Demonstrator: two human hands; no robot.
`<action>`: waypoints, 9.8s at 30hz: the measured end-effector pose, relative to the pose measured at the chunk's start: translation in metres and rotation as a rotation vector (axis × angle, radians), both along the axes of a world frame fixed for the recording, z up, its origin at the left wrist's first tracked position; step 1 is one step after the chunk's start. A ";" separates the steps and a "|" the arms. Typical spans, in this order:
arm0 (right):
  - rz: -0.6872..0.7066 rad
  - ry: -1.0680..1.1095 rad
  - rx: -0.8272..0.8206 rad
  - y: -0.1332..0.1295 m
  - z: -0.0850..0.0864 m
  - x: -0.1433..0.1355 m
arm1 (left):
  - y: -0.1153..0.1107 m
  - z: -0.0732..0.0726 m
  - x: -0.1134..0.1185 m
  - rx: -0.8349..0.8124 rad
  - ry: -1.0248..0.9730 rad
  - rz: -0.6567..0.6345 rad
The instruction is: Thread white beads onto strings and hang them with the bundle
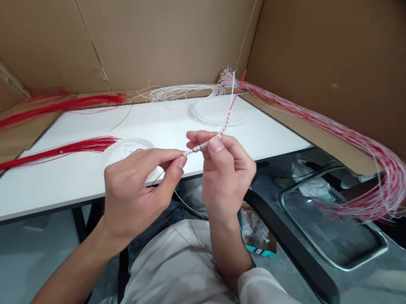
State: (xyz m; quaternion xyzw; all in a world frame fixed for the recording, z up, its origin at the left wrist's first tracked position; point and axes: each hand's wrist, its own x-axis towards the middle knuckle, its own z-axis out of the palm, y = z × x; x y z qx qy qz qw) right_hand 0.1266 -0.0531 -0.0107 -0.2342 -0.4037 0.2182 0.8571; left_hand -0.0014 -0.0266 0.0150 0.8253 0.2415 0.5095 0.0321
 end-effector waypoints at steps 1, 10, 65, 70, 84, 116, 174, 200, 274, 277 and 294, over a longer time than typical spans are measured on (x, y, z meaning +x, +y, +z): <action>-0.008 -0.003 -0.007 0.000 0.000 0.000 | 0.000 0.000 0.000 0.006 -0.002 -0.001; -0.015 -0.018 -0.029 -0.001 0.000 0.004 | 0.002 -0.001 0.002 0.054 0.013 0.009; -0.068 0.069 -0.052 -0.009 0.004 -0.017 | 0.005 -0.007 0.008 -0.233 0.105 -0.190; 0.079 0.030 -0.095 -0.007 0.005 -0.007 | 0.011 -0.004 0.003 -0.338 0.186 -0.240; 0.339 -0.192 -0.208 -0.009 -0.002 -0.009 | 0.023 0.028 -0.042 -0.451 -0.033 -0.245; 0.095 -0.647 -0.344 0.017 -0.014 -0.014 | 0.067 0.017 -0.057 -0.662 0.037 -0.345; -0.111 -0.671 -0.166 -0.008 -0.006 0.002 | 0.032 0.005 -0.017 -0.786 -0.392 -0.613; -0.133 -0.677 -0.168 -0.012 -0.006 0.006 | 0.030 0.011 -0.024 -1.006 -0.364 -0.666; 0.098 -0.708 -0.044 -0.018 -0.011 0.021 | 0.027 0.013 -0.025 -1.052 -0.218 -0.771; 0.074 -0.690 -0.059 -0.019 -0.011 0.021 | 0.028 0.013 -0.025 -0.989 -0.226 -0.752; 0.289 -0.154 0.003 -0.002 -0.004 0.007 | 0.021 0.005 -0.018 -1.006 0.265 -0.675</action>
